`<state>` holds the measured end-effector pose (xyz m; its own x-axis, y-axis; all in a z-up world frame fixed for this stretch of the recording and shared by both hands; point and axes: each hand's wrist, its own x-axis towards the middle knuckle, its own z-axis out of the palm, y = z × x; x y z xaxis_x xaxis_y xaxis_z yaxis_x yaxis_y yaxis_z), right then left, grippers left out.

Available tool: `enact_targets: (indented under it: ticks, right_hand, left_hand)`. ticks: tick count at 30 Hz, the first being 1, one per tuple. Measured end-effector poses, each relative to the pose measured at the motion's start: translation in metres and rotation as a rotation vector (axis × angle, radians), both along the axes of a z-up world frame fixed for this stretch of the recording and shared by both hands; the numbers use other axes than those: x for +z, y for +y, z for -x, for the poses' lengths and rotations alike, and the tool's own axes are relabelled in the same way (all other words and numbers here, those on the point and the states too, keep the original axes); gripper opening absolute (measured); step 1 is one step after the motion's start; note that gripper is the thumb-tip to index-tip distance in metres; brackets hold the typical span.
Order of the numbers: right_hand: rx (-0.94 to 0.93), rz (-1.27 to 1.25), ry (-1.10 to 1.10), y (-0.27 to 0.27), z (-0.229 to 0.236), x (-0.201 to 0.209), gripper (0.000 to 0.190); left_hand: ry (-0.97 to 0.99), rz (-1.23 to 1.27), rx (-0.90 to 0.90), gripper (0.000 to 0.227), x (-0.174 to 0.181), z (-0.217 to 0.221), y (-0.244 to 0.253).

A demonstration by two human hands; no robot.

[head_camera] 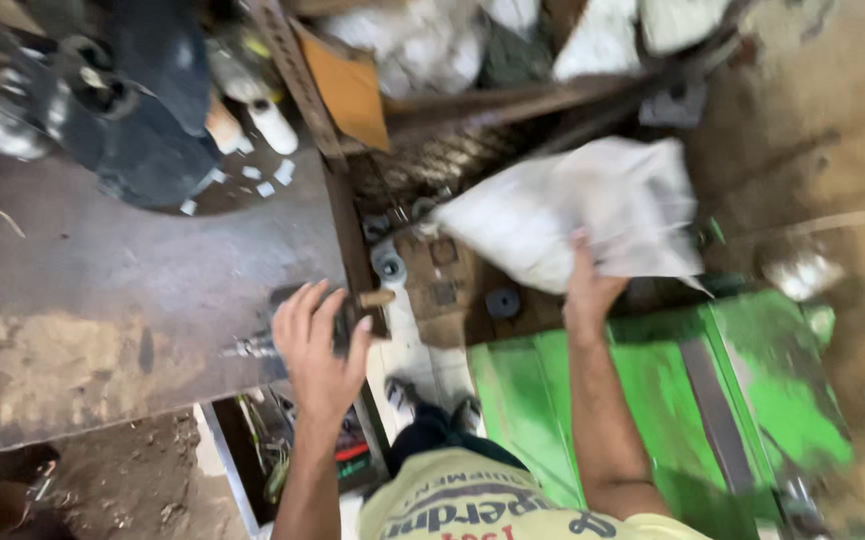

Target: The person retrieves a circular metal fan component and small white adhesive labels from a plastic bag. They place the fan on a workbench and repeatedly apply the labels to its outer rim by hand.

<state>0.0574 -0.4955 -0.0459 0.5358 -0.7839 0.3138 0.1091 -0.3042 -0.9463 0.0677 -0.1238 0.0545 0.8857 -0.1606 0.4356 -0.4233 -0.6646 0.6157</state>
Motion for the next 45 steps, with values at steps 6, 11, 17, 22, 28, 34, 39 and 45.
enact_targets:
  ticks: [6, 11, 17, 22, 28, 34, 39, 45]
  right_hand:
    - [-0.1, -0.382, -0.456, -0.078, -0.184, 0.004, 0.058]
    - [-0.178, 0.359, 0.08, -0.066, -0.329, -0.035, 0.035]
    - [-0.334, 0.517, 0.187, -0.056, -0.407, -0.066, 0.038]
    - [0.086, 0.484, 0.277, -0.047, -0.471, -0.107, 0.035]
    - [0.448, 0.599, 0.297, -0.04, -0.437, -0.146, 0.032]
    - [0.642, 0.45, 0.008, -0.022, -0.357, -0.053, 0.032]
    - [0.734, 0.42, 0.179, 0.037, -0.28, 0.04, 0.063]
    - [0.697, 1.02, 0.213, 0.108, -0.355, -0.038, 0.082]
  left_hand:
    - [0.069, -0.316, 0.243, 0.049, -0.021, -0.046, 0.023]
    - [0.265, -0.313, 0.223, 0.048, -0.025, -0.04, 0.021]
    - [0.293, -0.354, 0.251, 0.049, -0.016, -0.044, 0.022]
    - [0.236, -0.32, 0.263, 0.043, -0.008, -0.038, 0.02]
    - [0.383, -0.319, 0.325, 0.037, -0.001, -0.035, 0.02]
    - [0.341, -0.34, 0.39, 0.035, 0.015, -0.037, 0.012]
    - [0.364, -0.306, 0.398, 0.036, 0.021, -0.046, 0.004]
    - [0.378, -0.299, 0.383, 0.034, 0.02, -0.041, 0.01]
